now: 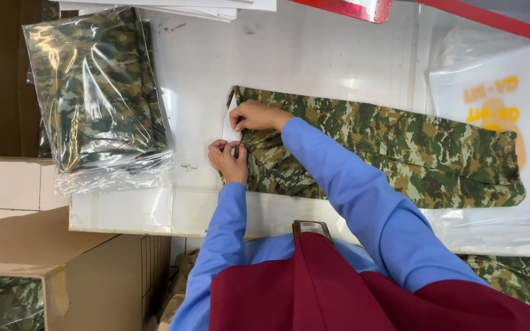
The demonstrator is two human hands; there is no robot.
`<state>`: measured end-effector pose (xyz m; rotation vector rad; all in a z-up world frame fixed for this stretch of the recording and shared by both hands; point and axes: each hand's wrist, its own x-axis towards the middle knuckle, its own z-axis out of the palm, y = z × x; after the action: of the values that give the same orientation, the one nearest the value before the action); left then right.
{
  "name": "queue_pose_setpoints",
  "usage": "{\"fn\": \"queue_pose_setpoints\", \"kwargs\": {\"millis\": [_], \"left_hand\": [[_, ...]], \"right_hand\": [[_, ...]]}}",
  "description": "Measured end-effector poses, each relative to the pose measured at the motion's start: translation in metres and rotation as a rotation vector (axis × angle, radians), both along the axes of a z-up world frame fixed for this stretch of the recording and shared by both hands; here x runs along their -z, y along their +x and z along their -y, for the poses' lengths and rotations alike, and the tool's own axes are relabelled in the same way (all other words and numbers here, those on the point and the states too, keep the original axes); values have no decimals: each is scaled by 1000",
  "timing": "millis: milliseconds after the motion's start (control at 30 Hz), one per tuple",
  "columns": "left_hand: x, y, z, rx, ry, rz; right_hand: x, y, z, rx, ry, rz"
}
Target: The person picks up a camouflage shirt, spreads it on a table, and places a white paper sheet on it. They fold the shirt over the paper, insert the folded item into a clear plastic bag, and place the finished package into a cardboard box.
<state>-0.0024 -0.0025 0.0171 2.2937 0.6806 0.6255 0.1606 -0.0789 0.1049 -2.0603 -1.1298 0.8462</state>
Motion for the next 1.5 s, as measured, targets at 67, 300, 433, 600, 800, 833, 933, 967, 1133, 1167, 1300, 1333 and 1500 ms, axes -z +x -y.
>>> {"fn": "queue_pose_setpoints", "kwargs": {"millis": [67, 300, 433, 600, 800, 833, 933, 967, 1133, 1167, 1300, 1333, 1500], "left_hand": [[1, 1, 0, -6, -28, 3], [-4, 0, -1, 3, 27, -7], [-8, -1, 2, -6, 49, 1], [-7, 1, 1, -20, 84, 26], [-5, 6, -4, -30, 78, 18], [-3, 6, -4, -60, 60, -29], [-3, 3, -2, -64, 88, -26], [-2, 4, -2, -56, 86, -20], [3, 7, -2, -119, 57, -48], [9, 4, -7, -108, 60, -41], [9, 8, -6, -119, 151, 25], [5, 8, -4, -140, 172, 27], [-1, 4, 0, -139, 119, 40]], "right_hand": [[-3, 4, 6, -16, 4, -105], [13, -18, 3, -26, 48, 88], [24, -28, 0, 0, 76, 391], [21, -31, -1, -46, 105, 590], [-1, -36, -7, -200, 107, 912], [-3, -37, -8, -244, 118, 947], [-5, -33, -10, -320, 156, 1113], [-7, -33, -13, -315, 150, 1118], [-14, -34, -10, -347, 94, 1147], [-14, -38, -9, -336, 89, 1154], [-6, -46, 5, -287, 102, 1102], [1, -50, 6, -280, 115, 1130], [2, -35, 25, -297, 88, 1017]]}}
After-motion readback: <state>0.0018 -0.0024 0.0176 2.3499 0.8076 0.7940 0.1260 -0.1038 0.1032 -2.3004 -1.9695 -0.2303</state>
